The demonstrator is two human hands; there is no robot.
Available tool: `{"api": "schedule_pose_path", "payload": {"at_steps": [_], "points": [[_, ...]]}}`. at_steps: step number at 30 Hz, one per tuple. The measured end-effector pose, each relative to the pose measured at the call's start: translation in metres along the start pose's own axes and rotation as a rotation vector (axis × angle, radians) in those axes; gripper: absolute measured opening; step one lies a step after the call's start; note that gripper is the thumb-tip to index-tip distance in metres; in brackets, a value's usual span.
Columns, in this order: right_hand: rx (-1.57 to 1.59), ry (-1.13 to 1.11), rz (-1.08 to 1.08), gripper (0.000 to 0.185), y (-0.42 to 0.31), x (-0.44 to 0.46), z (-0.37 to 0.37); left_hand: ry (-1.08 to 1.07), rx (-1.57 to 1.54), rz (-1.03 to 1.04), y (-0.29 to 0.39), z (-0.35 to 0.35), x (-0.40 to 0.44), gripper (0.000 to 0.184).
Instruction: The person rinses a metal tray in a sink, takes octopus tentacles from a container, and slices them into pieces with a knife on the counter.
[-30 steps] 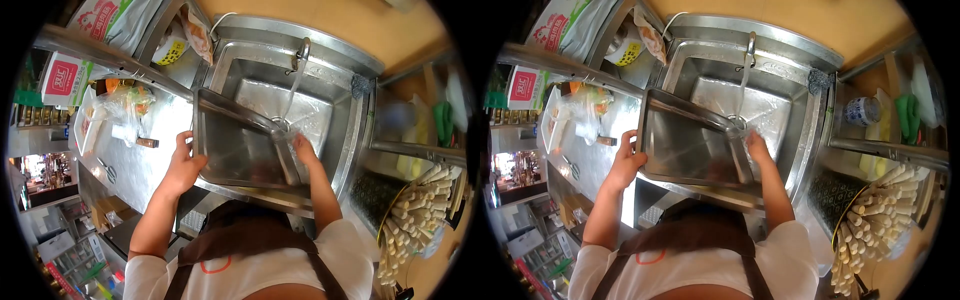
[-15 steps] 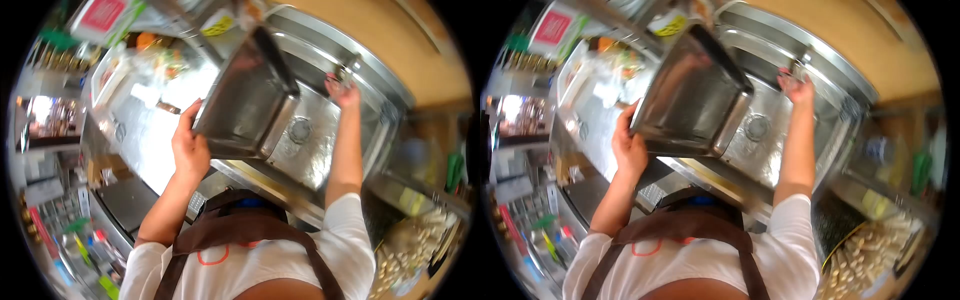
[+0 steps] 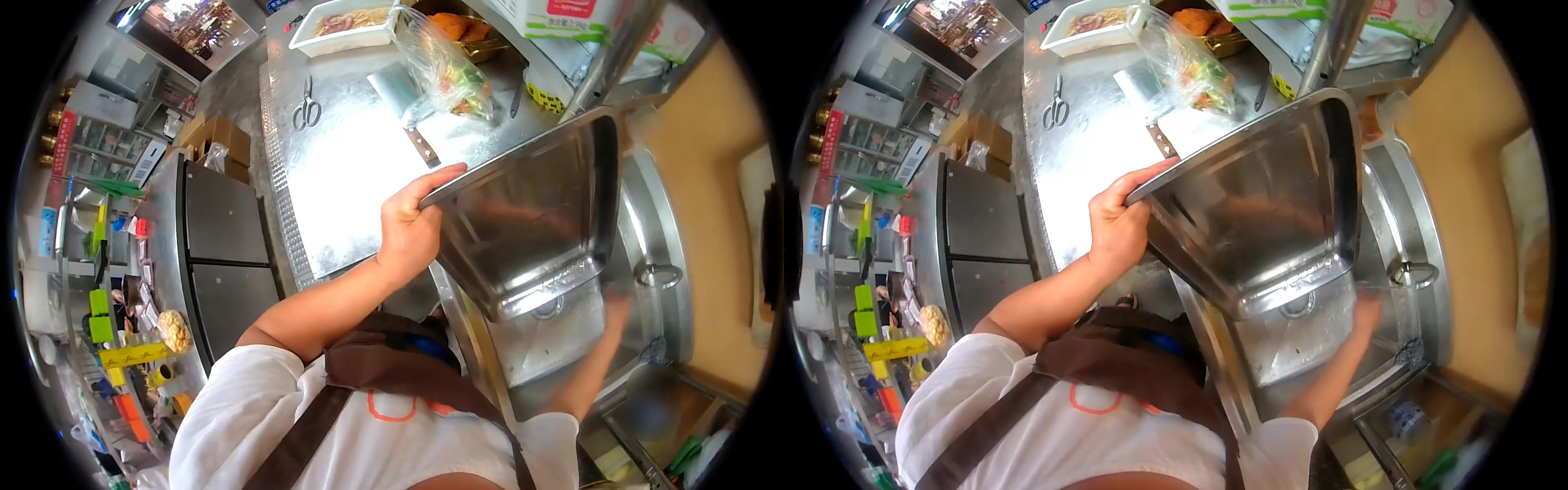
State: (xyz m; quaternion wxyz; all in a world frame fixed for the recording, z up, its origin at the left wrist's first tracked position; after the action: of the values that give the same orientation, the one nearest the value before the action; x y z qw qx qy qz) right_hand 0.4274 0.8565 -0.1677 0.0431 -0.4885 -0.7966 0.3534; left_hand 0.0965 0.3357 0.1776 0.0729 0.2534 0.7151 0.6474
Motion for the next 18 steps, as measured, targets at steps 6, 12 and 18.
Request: {"api": "schedule_pose_path", "payload": {"at_steps": [6,12,18], "points": [[1.304,-0.563,0.080,0.076,-0.154,-0.176,0.056,0.123,-0.203,-0.155,-0.044,-0.051,-0.012,0.047],[1.113,-0.396,0.001,0.064,-0.219,-0.258,0.115,0.236,-0.363,-0.433,-0.115,-0.138,-0.041,0.041],[0.707,-0.113,-0.096,0.034,-0.285,-0.297,0.192,0.399,-0.385,-0.803,-0.225,-0.280,-0.096,0.059]]}}
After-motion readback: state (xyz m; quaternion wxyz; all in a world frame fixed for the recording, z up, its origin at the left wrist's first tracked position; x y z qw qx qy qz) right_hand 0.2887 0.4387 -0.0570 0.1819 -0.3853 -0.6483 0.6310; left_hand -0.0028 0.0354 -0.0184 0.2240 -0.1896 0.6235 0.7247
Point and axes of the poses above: each hand's wrist, its own x-axis towards the middle knuckle, its own z-axis out of the palm, y = z × x, the point moved 10 cm from there along x, towards the middle knuckle, and after that the axes turned 9 degrees about -y, right-handed, at the moved point
